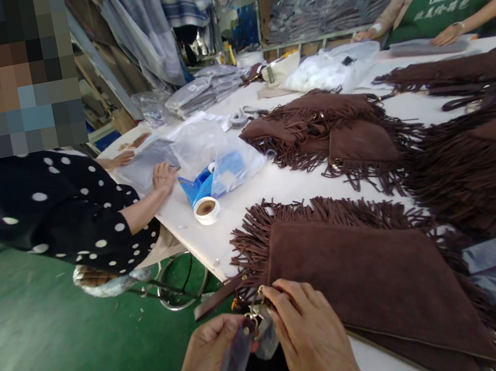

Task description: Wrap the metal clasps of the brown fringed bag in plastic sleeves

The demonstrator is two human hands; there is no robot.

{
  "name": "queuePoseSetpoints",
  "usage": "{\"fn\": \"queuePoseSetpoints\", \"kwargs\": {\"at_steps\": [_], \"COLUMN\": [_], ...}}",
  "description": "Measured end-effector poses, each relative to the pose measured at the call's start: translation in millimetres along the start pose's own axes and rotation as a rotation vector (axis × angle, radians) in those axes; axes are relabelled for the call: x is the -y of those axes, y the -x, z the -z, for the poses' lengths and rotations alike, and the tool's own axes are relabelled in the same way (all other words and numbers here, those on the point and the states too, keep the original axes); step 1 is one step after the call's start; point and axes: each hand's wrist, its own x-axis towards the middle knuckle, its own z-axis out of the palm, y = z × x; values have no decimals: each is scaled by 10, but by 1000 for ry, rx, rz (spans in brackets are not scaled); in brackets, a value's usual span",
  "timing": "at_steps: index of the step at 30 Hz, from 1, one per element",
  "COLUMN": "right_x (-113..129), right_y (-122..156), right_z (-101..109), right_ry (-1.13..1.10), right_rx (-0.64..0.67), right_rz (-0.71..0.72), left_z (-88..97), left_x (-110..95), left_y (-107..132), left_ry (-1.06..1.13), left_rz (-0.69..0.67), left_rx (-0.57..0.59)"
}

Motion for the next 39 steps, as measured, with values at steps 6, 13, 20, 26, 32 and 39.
{"fn": "queuePoseSetpoints", "kwargs": {"at_steps": [6, 13, 20, 26, 32, 39], "right_x": [-7, -20, -26, -74, -64, -64], "right_y": [-50, -67, -52, -39, -114, -167], "right_z": [15, 3, 26, 26, -46, 9], "right_ry": [7, -60, -129, -141, -159, -234], "right_rx": [27, 70, 73, 86, 63, 126], "right_rz": [11, -20, -14, 29, 7, -97], "left_z": [-76, -211, -349, -439, -451, -477], "left_x": [-21, -225, -307, -333, -303, -260], "left_y": [-59, -154, -193, -214, -335, -355], "left_ry": [-49, -178, -216, -183, -368, -379], "left_rz": [-63, -174, -212, -174, -305, -319], "left_rx": [-41, -99, -96, -85, -147, -132]}}
